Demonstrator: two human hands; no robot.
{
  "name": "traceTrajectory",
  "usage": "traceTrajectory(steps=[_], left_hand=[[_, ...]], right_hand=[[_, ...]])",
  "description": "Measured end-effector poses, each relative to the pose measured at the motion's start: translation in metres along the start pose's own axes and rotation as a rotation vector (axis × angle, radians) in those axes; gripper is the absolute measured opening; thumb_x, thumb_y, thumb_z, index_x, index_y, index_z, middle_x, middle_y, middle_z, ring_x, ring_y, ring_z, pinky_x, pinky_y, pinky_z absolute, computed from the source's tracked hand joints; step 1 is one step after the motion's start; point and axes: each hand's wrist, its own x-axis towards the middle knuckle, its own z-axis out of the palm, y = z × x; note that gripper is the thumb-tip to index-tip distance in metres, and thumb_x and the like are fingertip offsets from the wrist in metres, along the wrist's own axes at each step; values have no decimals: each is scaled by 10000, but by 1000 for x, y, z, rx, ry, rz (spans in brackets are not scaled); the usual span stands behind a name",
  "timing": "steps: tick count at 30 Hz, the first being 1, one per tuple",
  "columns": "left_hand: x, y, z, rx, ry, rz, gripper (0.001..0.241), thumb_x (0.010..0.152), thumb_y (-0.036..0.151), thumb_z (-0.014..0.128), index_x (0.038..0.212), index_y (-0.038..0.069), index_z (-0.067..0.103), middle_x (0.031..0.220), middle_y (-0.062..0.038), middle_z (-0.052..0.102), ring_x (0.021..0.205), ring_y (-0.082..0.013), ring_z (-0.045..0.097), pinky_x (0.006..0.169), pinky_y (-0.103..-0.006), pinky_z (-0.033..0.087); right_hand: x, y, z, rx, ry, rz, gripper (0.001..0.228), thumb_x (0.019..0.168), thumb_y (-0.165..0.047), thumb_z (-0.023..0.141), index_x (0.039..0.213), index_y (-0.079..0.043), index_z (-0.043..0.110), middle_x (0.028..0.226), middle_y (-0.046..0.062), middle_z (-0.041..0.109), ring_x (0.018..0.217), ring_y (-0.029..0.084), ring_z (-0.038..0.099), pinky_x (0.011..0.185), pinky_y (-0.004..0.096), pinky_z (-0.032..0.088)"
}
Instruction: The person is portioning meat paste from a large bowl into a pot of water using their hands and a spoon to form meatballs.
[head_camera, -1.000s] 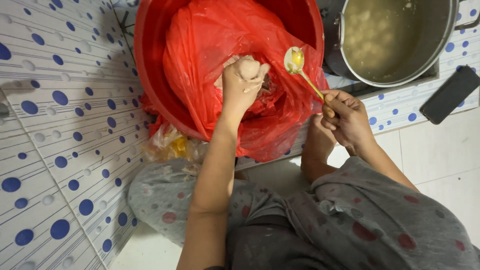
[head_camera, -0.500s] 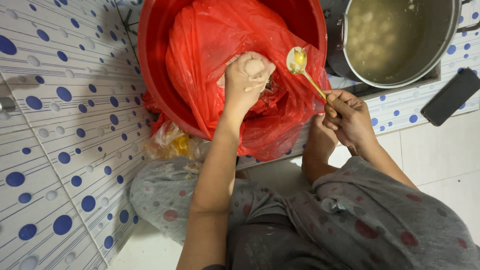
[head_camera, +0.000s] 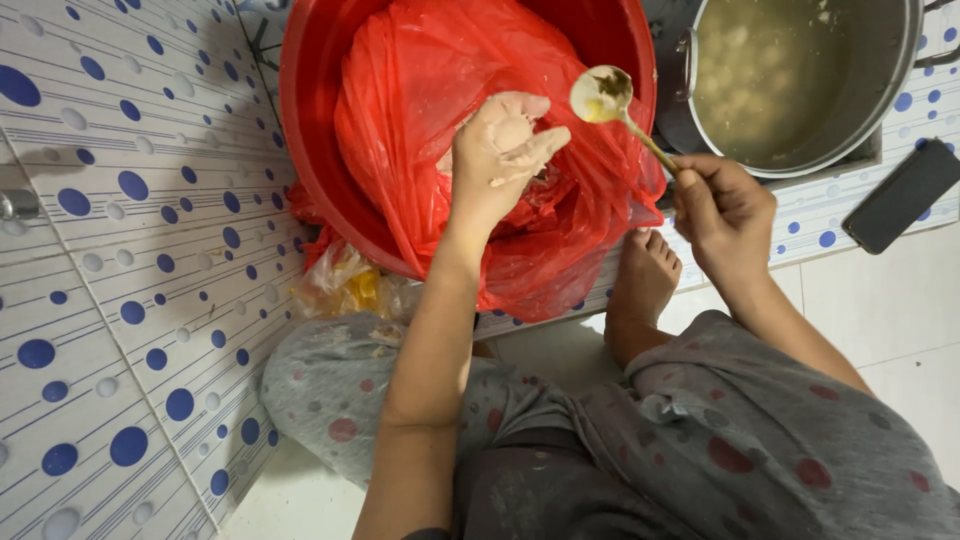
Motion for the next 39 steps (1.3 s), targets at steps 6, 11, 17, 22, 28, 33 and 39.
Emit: traceTrajectory(steps=[6, 11, 17, 22, 28, 33, 39], left_hand=[[3, -5, 2, 171, 4, 38, 259, 751, -37, 866, 937, 7, 690, 926, -69, 745, 787, -129, 704, 732, -229, 609], [-2, -51, -6, -2, 77, -144, 356, 821, -71, 710, 1064, -32, 454, 924, -176, 611, 776, -243, 685, 577, -216, 558], [7, -66, -10, 610, 180, 14, 322, 708, 155, 858, 945, 118, 642, 803, -41, 674, 718, -195, 712, 565, -291, 584], [17, -79, -19, 1316, 57, -95, 226, 670, 451, 821, 864, 386, 727, 704, 112, 688, 745, -226, 758, 660, -422, 626], [27, -61, -8, 1213, 11, -356, 120, 885, 342, 691, 932, 235, 718, 829, -41, 749, 973, -332, 732, 896, -459, 601], [16, -62, -5, 1107, 123, 65, 196, 787, 268, 851, 732, 158, 698, 677, -74, 654, 773, -355, 705, 700, -460, 588], [4, -44, 1, 665, -35, 383, 305, 793, -171, 620, 677, -2, 394, 877, -100, 507, 756, -232, 498, 685, -313, 474]], right_hand=[[6, -28, 16, -599, 53, -684, 199, 1034, 91, 688, 1190, 27, 793, 813, 125, 713, 626, 289, 667, 602, 367, 565], [6, -28, 28, -698, 24, -746, 182, 1039, 0, 689, 1190, -19, 790, 760, 107, 668, 604, 317, 661, 566, 391, 554], [3, -10, 28, -438, -99, -407, 167, 1031, -5, 643, 1135, -21, 773, 815, 169, 727, 673, 359, 708, 593, 405, 552], [6, 8, 20, 138, -117, 237, 133, 1014, -42, 587, 1028, 16, 706, 556, 60, 512, 386, 80, 473, 334, 221, 412], [19, 58, -38, 235, 125, 211, 144, 1001, -28, 615, 1078, 59, 698, 581, 63, 523, 399, -5, 431, 334, 160, 344], [47, 130, -107, -426, 411, -168, 120, 1090, -7, 649, 1107, 48, 754, 678, 152, 638, 622, 209, 605, 619, 344, 485], [76, 158, -133, -955, 539, -302, 102, 944, 27, 650, 1015, 36, 722, 868, 191, 716, 683, 328, 660, 647, 406, 532]])
